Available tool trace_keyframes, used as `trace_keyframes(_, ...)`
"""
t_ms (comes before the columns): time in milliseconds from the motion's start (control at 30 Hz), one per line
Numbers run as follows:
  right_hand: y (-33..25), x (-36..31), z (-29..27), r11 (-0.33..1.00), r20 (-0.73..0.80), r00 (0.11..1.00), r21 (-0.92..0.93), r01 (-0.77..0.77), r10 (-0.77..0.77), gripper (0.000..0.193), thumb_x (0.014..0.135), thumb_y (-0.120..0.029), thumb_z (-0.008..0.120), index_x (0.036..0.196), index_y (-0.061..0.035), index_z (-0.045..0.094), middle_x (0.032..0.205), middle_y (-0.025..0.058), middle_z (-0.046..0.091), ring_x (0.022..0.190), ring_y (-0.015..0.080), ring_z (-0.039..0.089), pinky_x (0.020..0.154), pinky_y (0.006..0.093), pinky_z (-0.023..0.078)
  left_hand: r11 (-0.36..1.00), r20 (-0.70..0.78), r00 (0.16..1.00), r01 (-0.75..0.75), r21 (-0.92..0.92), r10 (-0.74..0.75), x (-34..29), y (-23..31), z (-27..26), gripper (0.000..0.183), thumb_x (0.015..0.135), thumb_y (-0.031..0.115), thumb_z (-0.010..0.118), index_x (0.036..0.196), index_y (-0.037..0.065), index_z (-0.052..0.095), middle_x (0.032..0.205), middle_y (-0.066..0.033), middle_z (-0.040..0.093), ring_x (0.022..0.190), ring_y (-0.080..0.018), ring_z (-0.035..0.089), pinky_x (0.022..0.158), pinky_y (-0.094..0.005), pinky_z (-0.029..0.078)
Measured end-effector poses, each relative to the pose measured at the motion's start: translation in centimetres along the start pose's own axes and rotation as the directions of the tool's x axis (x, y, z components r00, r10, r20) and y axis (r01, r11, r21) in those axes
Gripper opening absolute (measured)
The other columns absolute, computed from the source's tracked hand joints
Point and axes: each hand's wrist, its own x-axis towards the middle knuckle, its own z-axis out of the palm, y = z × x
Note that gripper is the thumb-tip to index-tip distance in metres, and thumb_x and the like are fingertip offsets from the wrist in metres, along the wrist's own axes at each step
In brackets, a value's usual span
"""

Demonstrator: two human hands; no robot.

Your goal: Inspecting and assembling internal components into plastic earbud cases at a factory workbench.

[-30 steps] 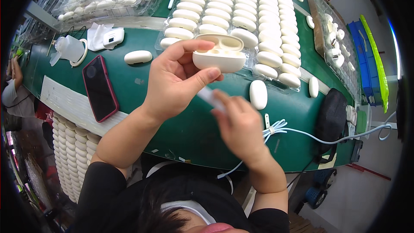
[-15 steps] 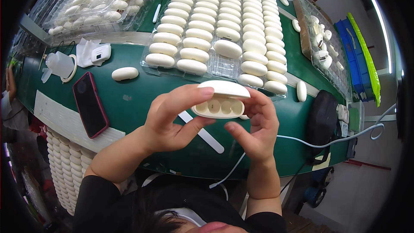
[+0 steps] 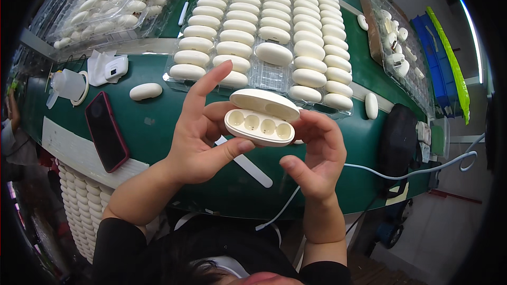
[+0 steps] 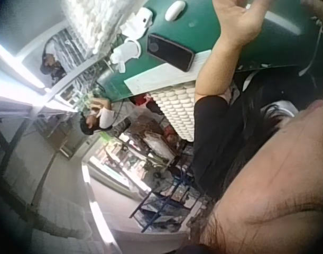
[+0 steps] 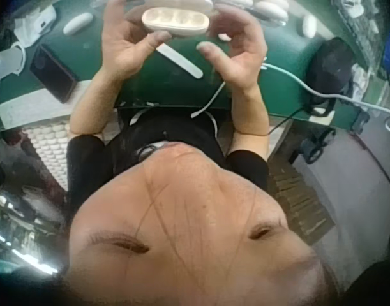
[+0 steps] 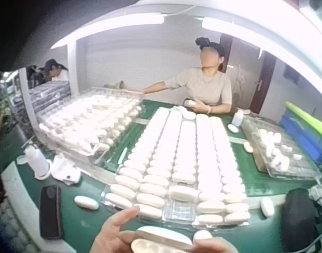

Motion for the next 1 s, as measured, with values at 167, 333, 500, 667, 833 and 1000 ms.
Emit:
trace_keyframes(167, -0.3, -0.8, -0.7, 0.979, 0.035, 0.999, 0.200, -0.041, 0.034, 0.055, 0.077, -0.006, 0.071, 0.126, 0.0055, 0.049, 0.090, 0.0078, 0.058, 0.078, 0.0115, 0.057, 0.065, 0.0220, 0.046, 0.946, -0.053, 0.988, -0.124, 0.299, 0.146, 0.4, -0.3, 0.4, 0.088, 0.079, -0.010, 0.066, 0.147, 0.005, 0.012, 0.116, -0.0197, 0.061, 0.103, -0.0233, 0.063, 0.088, -0.0334, 0.051)
trace_keyframes(333, -1.5, 0.0, -0.5, 0.717, 0.294, 0.882, 0.515, -0.470, 0.367, 0.066, 0.087, -0.017, 0.064, 0.140, 0.0064, 0.033, 0.094, 0.0152, 0.062, 0.070, 0.0151, 0.062, 0.062, 0.0213, 0.048, 0.401, 0.301, 0.821, -0.515, 0.758, 0.485, 0.6, -2.6, -1.1, 0.073, 0.068, -0.006, 0.073, 0.134, -0.001, 0.042, 0.108, -0.0186, 0.064, 0.088, -0.0336, 0.066, 0.072, -0.0350, 0.054)
trace_keyframes(500, -1.6, 0.1, -0.7, 0.673, 0.454, 0.830, 0.506, -0.540, 0.325, 0.063, 0.091, -0.016, 0.059, 0.141, 0.0053, 0.026, 0.093, 0.0165, 0.064, 0.075, 0.0174, 0.065, 0.067, 0.0241, 0.051, 0.536, 0.166, 0.912, -0.360, 0.764, 0.376, 0.4, -2.2, -0.6, 0.073, 0.070, -0.006, 0.072, 0.135, 0.001, 0.041, 0.108, -0.0195, 0.064, 0.087, -0.0305, 0.067, 0.072, -0.0329, 0.054)
trace_keyframes(667, -0.6, -0.4, -0.9, 0.917, 0.080, 0.994, 0.388, -0.097, 0.071, 0.035, 0.093, -0.017, 0.057, 0.119, 0.0059, 0.055, 0.080, 0.0111, 0.065, 0.072, 0.0130, 0.062, 0.064, 0.0229, 0.049, 0.982, -0.131, 0.991, 0.039, 0.185, -0.014, 0.9, -1.1, 0.2, 0.081, 0.082, -0.007, 0.065, 0.145, 0.005, 0.016, 0.109, -0.0178, 0.063, 0.094, -0.0204, 0.065, 0.084, -0.0331, 0.053)
trace_keyframes(833, 0.9, 1.0, -0.1, 0.826, 0.050, 0.891, 0.354, -0.439, 0.452, 0.052, 0.103, -0.039, 0.034, 0.128, 0.0042, 0.047, 0.111, 0.0113, 0.061, 0.096, 0.0142, 0.059, 0.076, 0.0262, 0.048, 0.989, -0.085, 0.985, 0.148, -0.007, -0.148, 0.6, -0.7, 0.5, 0.081, 0.084, -0.007, 0.062, 0.146, 0.007, 0.012, 0.108, -0.0172, 0.063, 0.098, -0.0193, 0.064, 0.086, -0.0318, 0.052)
trace_keyframes(1000, 1.4, 0.4, 0.4, 0.827, 0.185, 0.888, 0.325, -0.459, 0.420, 0.062, 0.101, -0.049, 0.027, 0.129, 0.0031, 0.047, 0.113, 0.0101, 0.060, 0.103, 0.0165, 0.057, 0.084, 0.0295, 0.046, 0.984, -0.060, 0.984, 0.172, 0.035, -0.170, 0.3, -0.7, 0.6, 0.080, 0.084, -0.003, 0.065, 0.145, 0.005, 0.015, 0.107, -0.0165, 0.064, 0.098, -0.0183, 0.063, 0.085, -0.0298, 0.051)
